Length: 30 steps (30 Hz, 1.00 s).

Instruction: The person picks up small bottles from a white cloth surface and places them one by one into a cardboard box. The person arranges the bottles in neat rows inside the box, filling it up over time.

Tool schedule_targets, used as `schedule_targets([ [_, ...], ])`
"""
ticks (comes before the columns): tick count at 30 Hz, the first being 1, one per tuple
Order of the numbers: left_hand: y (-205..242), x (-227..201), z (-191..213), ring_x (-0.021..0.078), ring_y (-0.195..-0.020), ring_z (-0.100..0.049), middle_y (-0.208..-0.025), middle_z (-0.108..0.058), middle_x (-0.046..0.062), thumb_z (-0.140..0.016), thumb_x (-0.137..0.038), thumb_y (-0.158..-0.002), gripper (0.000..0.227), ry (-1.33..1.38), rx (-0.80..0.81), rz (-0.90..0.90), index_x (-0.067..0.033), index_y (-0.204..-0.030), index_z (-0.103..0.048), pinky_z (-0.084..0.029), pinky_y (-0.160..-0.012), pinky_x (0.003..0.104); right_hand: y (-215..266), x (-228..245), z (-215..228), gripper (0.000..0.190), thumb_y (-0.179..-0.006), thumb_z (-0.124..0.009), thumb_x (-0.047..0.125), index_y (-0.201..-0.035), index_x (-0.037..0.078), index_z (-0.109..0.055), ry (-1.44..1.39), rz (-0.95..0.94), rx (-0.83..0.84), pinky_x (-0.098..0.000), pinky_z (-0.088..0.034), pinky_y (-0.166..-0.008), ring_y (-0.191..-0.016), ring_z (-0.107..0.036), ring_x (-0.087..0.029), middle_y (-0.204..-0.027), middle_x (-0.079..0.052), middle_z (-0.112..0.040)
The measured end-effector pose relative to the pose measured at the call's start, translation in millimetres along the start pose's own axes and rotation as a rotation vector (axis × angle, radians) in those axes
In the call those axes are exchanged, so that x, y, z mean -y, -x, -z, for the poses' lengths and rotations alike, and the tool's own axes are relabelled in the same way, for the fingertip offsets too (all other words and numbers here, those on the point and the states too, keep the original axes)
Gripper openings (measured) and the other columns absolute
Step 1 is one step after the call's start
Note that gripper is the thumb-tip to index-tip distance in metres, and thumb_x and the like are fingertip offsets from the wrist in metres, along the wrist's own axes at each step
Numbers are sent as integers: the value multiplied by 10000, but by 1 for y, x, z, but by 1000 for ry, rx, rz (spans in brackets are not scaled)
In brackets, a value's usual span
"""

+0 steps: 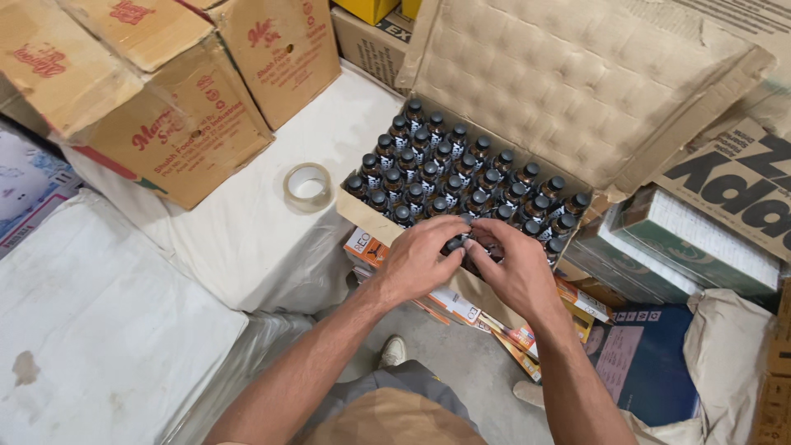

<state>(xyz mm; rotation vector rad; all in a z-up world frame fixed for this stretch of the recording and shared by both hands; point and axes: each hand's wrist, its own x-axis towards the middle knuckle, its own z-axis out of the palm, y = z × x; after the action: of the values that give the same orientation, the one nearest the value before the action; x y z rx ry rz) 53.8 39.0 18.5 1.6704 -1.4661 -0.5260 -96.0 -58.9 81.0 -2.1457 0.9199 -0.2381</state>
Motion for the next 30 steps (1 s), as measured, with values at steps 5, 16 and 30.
schedule_targets([
  [5, 39, 9, 55, 373, -1226, -625, -1316, -650, 151, -618, -199, -919, 413, 11, -44, 122, -66, -1309, -646, -510, -996, 491, -12, 30, -45, 378, -907, -702, 213, -1250, 55, -684, -117, 82, 27, -401, -607, -896, -1064, -735, -328, -1099, -182, -757],
  [16, 185, 67, 168, 362, -1215, -636, -1306, -655, 116, -604, -244, -941, 389, -7, -140, 428, -127, -1307, -655, -529, -983, 496, -13, 132, -194, 436, -890, -661, 278, -1295, 116, -665, -102, 251, 391, -420, -568, -946, -1128, -722, -300, -1161, -112, -776],
  [30, 430, 125, 281, 424, -1395, -466, -1477, -471, 246, -647, -204, -934, 516, -37, -601, 917, -37, -1411, -544, -431, -1120, 552, 39, 269, -423, 601, -932, -685, 278, -1480, 106, -510, -258, 308, 882, -573, -425, -1134, -1410, -494, -386, -1487, -172, -567],
])
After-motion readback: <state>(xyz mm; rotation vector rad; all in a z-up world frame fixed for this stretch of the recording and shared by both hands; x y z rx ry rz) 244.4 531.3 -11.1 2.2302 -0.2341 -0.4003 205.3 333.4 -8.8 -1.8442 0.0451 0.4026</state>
